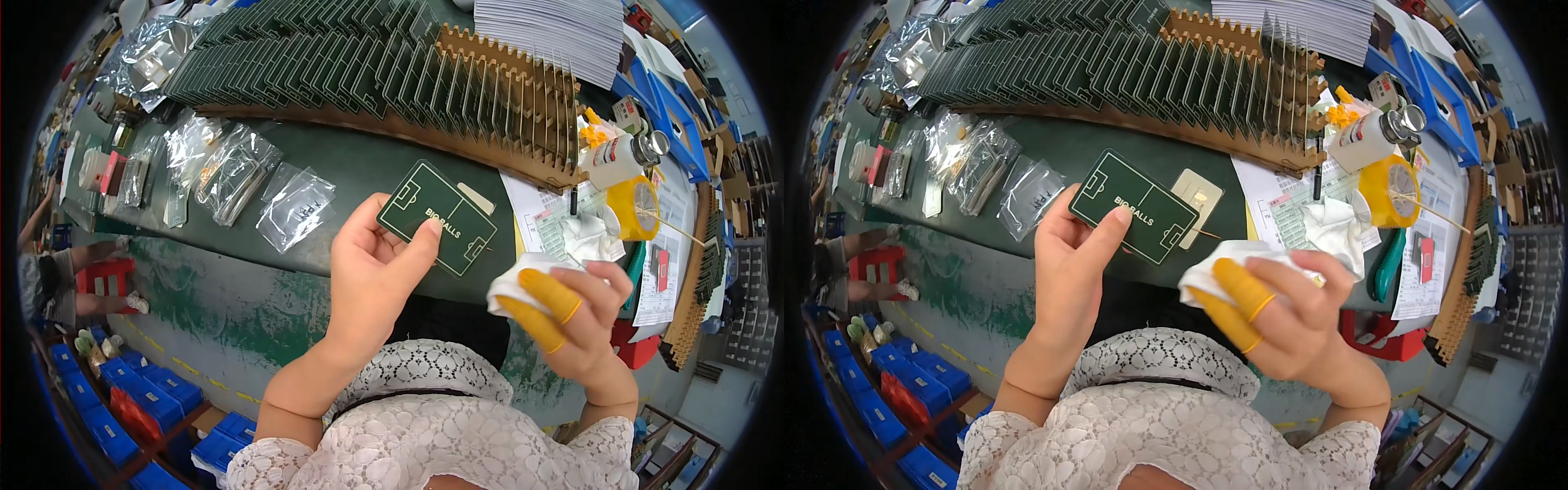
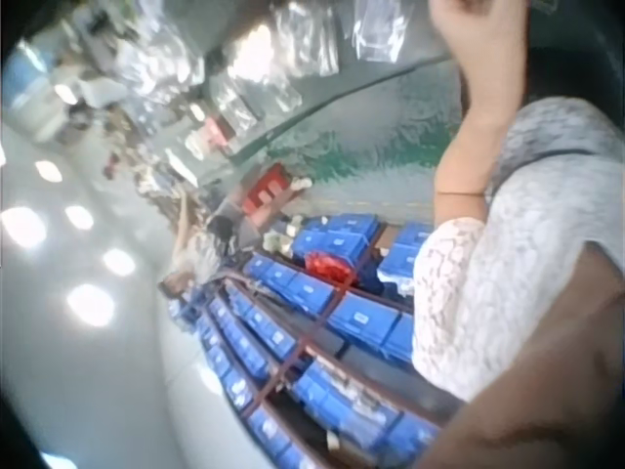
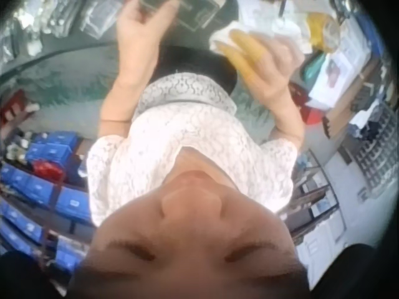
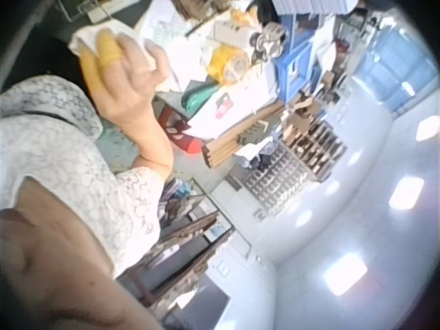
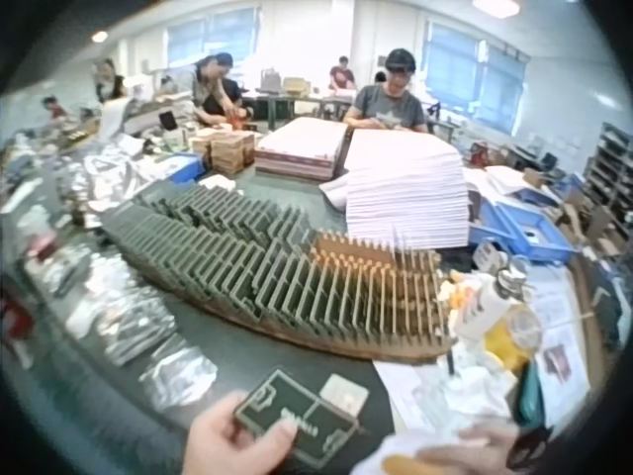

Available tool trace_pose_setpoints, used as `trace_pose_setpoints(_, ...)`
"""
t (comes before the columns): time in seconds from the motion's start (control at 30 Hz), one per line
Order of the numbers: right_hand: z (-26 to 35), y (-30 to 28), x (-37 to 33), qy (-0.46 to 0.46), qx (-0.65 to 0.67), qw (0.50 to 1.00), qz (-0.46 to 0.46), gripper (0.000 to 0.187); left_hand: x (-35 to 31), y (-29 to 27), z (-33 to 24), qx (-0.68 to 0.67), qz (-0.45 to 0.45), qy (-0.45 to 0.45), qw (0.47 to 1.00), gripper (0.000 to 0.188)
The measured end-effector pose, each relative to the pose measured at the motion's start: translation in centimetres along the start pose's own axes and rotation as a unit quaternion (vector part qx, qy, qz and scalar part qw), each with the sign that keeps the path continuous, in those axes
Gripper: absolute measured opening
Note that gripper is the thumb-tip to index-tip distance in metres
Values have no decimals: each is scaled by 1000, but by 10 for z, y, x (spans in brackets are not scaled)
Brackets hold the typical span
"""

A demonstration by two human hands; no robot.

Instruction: The person uses a wooden stick to apply a substance to the surface of a small rectangular card. They then wipe the card with a white cloth to remove excess material. The person repeats this process on multiple cards, handling them one at a time.

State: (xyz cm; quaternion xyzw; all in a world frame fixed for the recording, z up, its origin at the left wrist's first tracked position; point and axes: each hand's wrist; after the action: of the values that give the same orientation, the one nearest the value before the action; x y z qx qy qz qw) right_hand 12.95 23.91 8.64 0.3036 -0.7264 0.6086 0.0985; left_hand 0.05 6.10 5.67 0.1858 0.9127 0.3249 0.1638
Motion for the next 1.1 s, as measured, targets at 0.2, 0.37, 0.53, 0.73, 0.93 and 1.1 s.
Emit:
trace_pose_setpoints(0.2,11,15,2,-40,-13,998,-55,14,-3,2,4,29,16,34,999,12)
trace_pose_setpoints(0.37,12,22,3,-51,-17,997,-53,12,-5,5,3,22,5,44,999,12)
trace_pose_setpoints(0.53,9,16,-8,-87,-13,996,-7,29,1,0,4,7,-1,35,999,12)
trace_pose_setpoints(0.73,9,14,-4,-42,6,999,-30,17,3,0,5,-8,-2,12,1000,12)
trace_pose_setpoints(0.93,-7,6,-6,97,37,993,54,33,3,-7,3,-42,15,-45,998,17)
trace_pose_setpoints(1.1,-18,12,-22,239,113,961,86,36,0,-7,-2,-40,38,-108,993,25)
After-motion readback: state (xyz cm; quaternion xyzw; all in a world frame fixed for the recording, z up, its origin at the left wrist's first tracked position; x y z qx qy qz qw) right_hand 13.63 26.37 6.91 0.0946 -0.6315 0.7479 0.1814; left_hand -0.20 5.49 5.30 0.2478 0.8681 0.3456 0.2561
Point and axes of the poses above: each hand's wrist, its own x-axis towards the middle knuckle, its own y-axis out of the palm, z = x × y, and after that the axes turned 12 degrees about -x, right-handed
